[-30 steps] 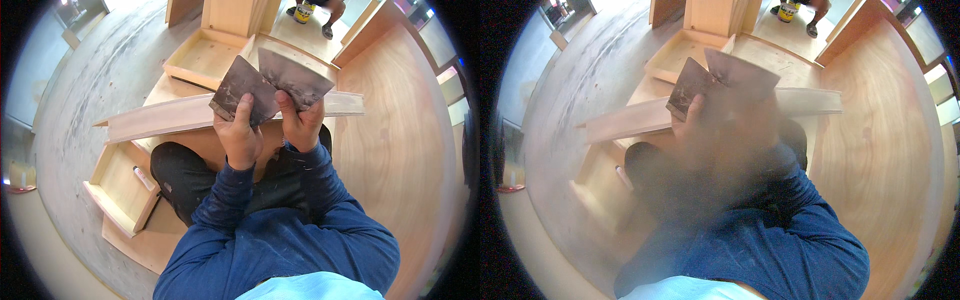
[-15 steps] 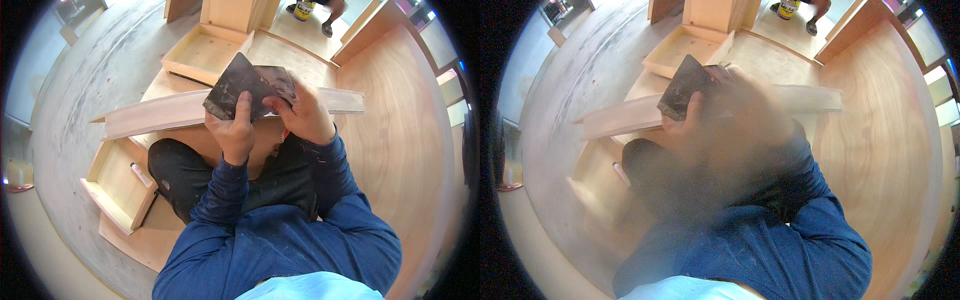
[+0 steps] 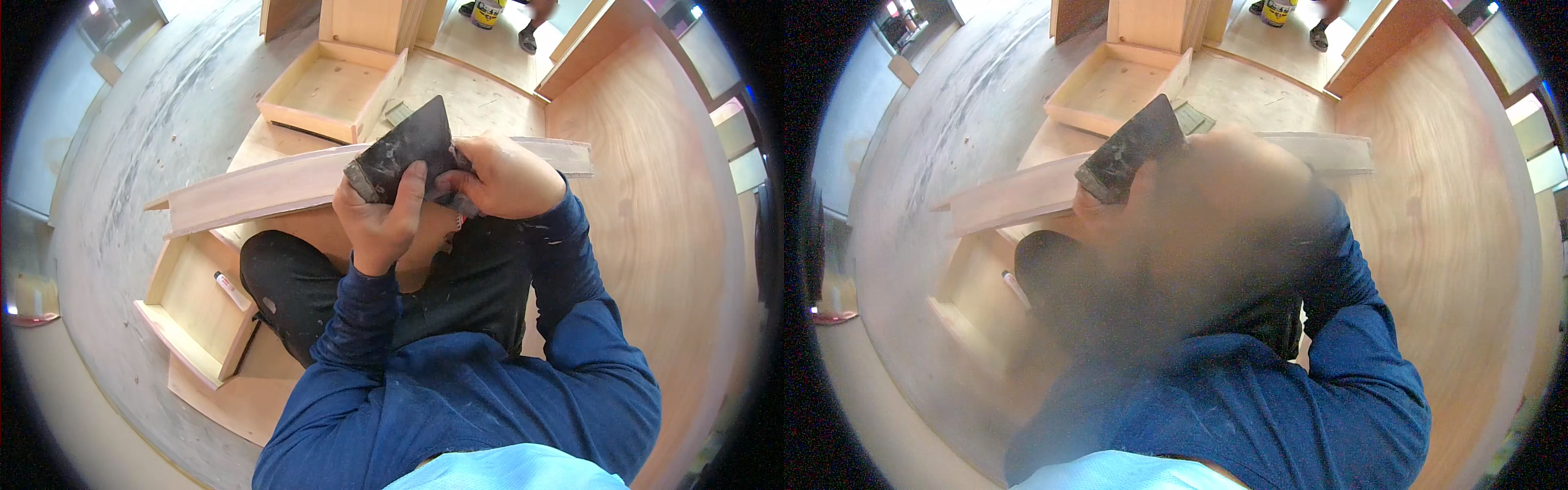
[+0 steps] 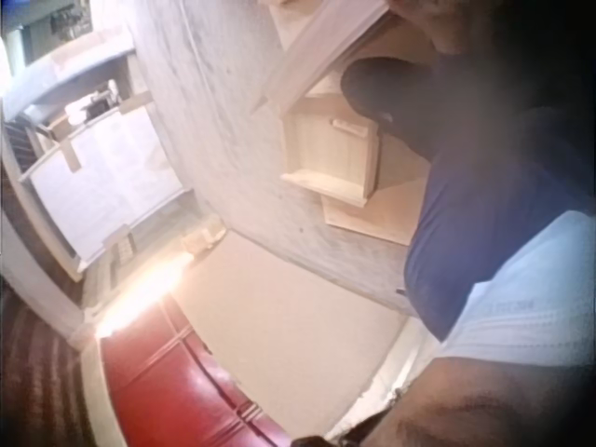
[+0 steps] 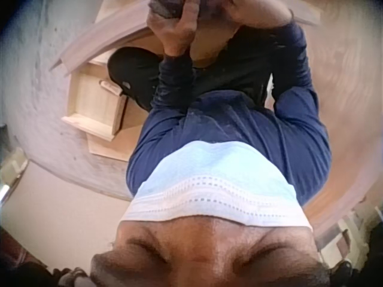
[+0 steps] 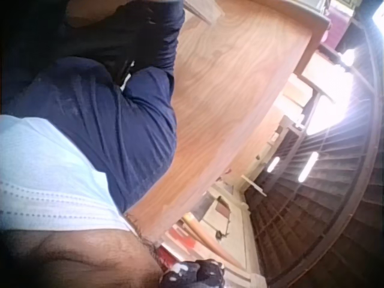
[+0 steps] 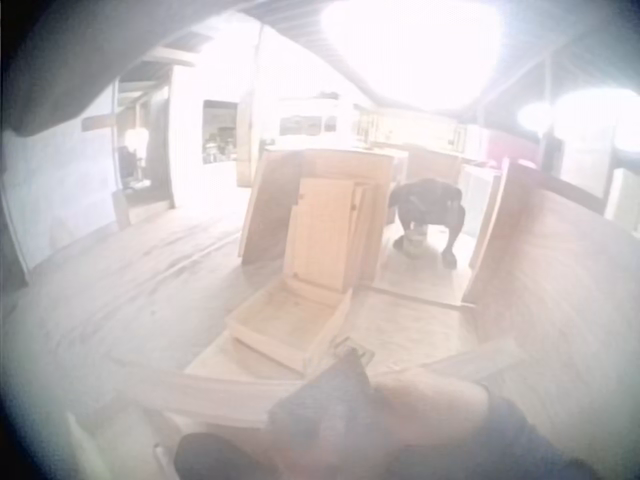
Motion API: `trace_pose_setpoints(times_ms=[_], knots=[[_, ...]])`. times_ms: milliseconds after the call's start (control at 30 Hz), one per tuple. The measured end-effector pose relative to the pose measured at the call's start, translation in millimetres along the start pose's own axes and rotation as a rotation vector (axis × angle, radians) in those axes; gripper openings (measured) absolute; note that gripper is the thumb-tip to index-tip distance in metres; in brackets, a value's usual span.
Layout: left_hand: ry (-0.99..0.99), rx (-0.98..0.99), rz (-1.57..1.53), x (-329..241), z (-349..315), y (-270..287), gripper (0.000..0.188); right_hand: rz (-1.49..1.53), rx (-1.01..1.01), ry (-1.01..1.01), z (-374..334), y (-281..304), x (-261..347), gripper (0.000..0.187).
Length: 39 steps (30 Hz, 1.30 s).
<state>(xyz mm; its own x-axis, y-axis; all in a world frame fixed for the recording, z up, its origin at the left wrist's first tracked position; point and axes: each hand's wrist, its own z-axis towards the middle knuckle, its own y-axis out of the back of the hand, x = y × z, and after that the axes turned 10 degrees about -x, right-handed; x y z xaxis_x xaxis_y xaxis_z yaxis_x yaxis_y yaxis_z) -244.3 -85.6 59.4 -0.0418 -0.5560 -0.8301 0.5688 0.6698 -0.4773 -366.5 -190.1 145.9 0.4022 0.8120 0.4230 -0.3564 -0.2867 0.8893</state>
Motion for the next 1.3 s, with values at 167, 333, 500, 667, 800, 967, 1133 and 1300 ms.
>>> trace_pose_setpoints(times_ms=[167, 333, 500, 667, 800, 967, 1133, 1300], knots=[[-0.016, -0.139, -0.13, 4, 6, 6, 0.021, 0.21, -0.136, -0.024, -13, -6, 8, 0.022], [-0.542, -0.317, 0.537, 9, 29, 22, 0.026, 0.513, -0.444, -0.484, -29, -21, -27, 0.019], [-0.061, -0.371, -0.161, 8, 30, 20, 0.025, 0.945, -0.268, -0.375, -34, -42, -30, 0.037], [-0.036, -0.295, -0.028, 4, 25, 16, 0.023, 0.989, -0.188, -0.366, -24, -47, -9, 0.042], [-0.129, -0.17, -0.046, 9, 25, 21, 0.019, 0.76, -0.21, -0.183, -21, -58, -22, 0.04], [-0.075, -0.059, 0.132, -3, 23, 37, 0.016, 1.038, -0.113, -0.448, -20, -46, -9, 0.034], [-0.071, 0.144, 0.254, -9, 25, 43, 0.017, 1.13, -0.26, -0.423, -18, -49, -10, 0.031], [-0.103, 0.231, 0.332, -17, 27, 48, 0.018, 1.126, -0.299, -0.455, -23, -41, -19, 0.031]])
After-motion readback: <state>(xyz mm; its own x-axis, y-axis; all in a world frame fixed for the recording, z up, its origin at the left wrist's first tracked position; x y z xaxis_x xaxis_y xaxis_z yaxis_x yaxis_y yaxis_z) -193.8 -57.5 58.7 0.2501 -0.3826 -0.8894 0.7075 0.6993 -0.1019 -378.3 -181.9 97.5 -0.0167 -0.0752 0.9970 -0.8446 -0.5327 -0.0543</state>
